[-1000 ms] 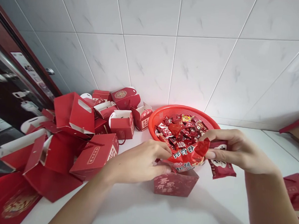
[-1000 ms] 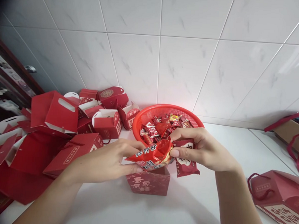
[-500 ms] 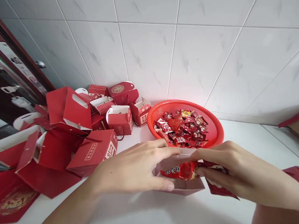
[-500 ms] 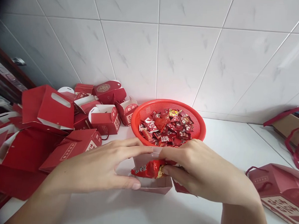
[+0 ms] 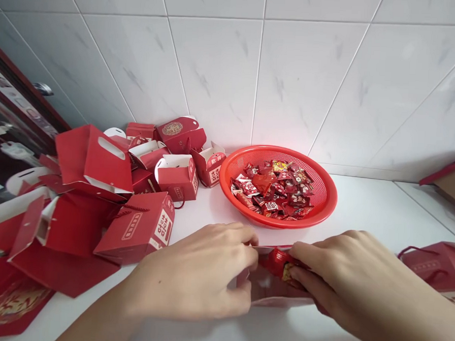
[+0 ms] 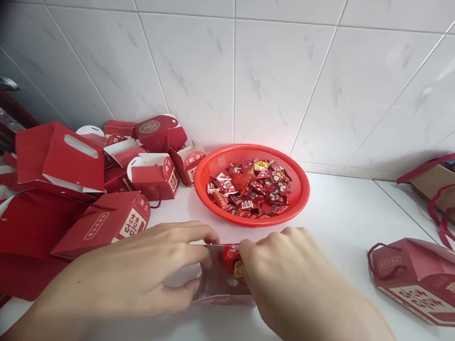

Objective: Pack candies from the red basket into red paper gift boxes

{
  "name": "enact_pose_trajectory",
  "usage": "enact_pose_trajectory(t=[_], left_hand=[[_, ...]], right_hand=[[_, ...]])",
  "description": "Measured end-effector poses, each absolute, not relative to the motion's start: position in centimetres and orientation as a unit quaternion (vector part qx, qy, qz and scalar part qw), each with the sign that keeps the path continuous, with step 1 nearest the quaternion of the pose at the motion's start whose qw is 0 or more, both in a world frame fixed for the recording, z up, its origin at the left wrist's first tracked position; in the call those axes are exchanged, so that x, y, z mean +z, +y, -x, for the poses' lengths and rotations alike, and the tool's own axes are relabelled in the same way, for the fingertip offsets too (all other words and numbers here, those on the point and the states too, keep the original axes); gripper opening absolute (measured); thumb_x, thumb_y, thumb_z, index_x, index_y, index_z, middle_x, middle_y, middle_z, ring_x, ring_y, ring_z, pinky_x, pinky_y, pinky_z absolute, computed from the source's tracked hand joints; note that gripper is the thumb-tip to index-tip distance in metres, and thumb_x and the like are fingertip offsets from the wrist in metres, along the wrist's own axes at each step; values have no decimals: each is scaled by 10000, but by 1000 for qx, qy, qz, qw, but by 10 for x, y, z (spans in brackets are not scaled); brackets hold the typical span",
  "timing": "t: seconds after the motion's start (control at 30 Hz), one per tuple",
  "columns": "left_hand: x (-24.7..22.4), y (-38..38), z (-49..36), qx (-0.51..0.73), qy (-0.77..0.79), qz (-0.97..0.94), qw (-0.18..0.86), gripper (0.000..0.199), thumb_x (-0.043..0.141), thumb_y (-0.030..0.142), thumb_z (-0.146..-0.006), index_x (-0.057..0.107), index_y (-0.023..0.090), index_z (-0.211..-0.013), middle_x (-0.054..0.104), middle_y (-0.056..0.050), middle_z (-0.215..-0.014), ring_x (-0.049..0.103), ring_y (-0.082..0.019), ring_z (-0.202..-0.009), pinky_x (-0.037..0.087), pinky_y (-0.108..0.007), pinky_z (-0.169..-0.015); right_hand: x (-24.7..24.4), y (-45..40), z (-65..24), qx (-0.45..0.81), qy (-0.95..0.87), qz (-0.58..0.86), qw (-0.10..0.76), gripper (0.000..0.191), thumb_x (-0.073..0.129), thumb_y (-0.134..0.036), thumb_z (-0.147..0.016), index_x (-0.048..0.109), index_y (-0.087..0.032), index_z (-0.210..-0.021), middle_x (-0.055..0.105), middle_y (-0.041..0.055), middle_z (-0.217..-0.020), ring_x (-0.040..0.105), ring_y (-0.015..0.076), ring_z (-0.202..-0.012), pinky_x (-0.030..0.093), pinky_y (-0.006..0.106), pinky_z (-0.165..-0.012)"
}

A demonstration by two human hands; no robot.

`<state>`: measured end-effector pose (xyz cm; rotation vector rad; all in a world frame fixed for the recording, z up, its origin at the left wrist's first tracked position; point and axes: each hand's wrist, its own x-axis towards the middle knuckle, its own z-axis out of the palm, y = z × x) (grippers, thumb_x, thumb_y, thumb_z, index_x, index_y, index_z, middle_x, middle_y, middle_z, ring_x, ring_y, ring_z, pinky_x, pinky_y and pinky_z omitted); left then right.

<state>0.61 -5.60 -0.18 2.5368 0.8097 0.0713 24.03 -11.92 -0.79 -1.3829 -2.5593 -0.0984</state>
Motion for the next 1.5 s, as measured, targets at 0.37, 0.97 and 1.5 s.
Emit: enact_pose_trajectory(t=[0.37,0.97,1.5], left_hand=[[0,-56,-17,94,334,-900,264,267,631,463,-954,761,242,-1030,713,-61,-1132,669,-267,-1064,522,-351,-884],[7,-40,1,55,248,-956,149,306,465,285,-1053,756,209,-991,717,-70,-1008,659,-221,-967,489,-322,-898],[-3,-47,-15,-28,228,-962,149,290,710,236,-898,720,203,-610,650,-38,-782,597,-214,-861,430,-337,-801]], right_hand=[[15,-106,-233,264,-830,475,124,231,573,-126,-961,688,-211,-780,640,-58,-558,534,85,-488,381,201,-537],[8,-99,-254,200,-890,406,58,440,544,38,-786,731,-265,-1045,557,-98,-459,450,105,-372,331,239,-482],[8,-71,-232,303,-860,410,20,314,471,-45,-944,722,-214,-862,603,-48,-489,495,87,-437,310,198,-505]])
